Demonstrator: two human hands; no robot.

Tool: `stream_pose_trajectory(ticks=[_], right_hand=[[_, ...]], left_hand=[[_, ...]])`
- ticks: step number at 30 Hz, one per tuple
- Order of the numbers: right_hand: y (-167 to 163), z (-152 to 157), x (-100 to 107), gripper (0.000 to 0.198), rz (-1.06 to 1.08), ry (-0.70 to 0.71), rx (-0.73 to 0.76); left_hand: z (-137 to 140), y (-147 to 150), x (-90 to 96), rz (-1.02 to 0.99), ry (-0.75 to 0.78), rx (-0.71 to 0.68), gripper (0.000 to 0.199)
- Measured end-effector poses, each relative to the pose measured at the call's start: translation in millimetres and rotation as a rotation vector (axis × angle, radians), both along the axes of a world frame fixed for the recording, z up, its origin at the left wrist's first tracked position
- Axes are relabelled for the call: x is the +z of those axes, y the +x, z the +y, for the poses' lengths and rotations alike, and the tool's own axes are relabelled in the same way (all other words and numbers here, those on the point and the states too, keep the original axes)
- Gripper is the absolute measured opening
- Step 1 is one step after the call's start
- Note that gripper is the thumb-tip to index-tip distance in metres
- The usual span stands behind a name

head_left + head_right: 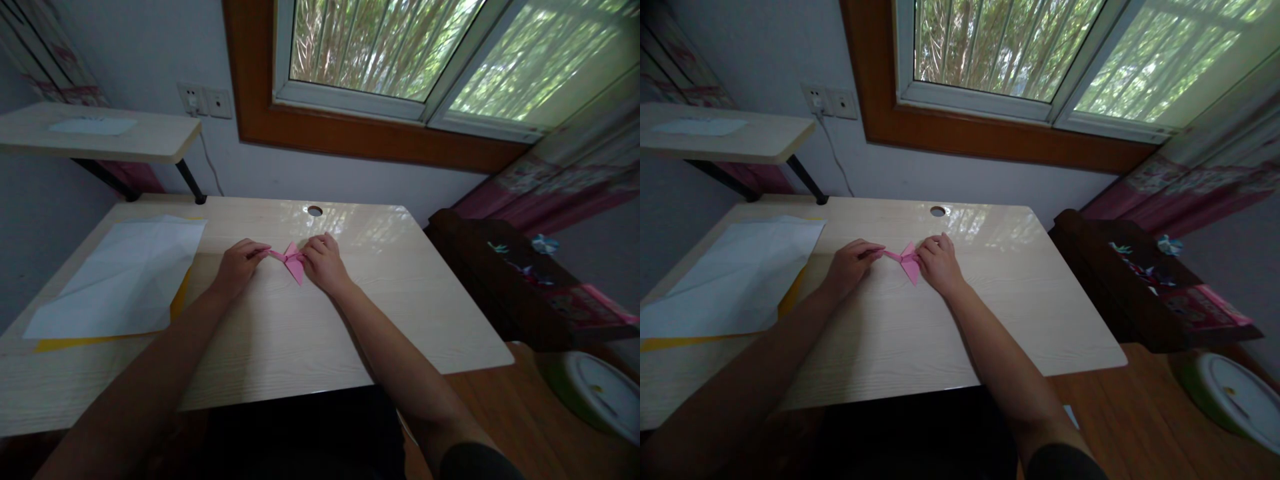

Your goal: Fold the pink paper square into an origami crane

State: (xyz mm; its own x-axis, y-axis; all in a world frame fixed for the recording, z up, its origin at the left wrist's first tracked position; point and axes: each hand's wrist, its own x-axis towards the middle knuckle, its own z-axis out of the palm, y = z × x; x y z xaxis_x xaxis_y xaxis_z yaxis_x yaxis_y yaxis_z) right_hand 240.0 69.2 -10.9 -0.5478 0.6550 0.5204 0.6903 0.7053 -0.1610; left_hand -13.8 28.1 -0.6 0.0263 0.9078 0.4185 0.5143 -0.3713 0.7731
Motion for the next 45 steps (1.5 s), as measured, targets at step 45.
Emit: stream_pose_trajectory(ticks=[45], right_hand=[[-3.7,-7.4,5.1,0.014,0.039,-0.027,0.16]], left_hand=[[-6.4,6.1,-4.9,-0.152,-0.281,-0.012,0.027]])
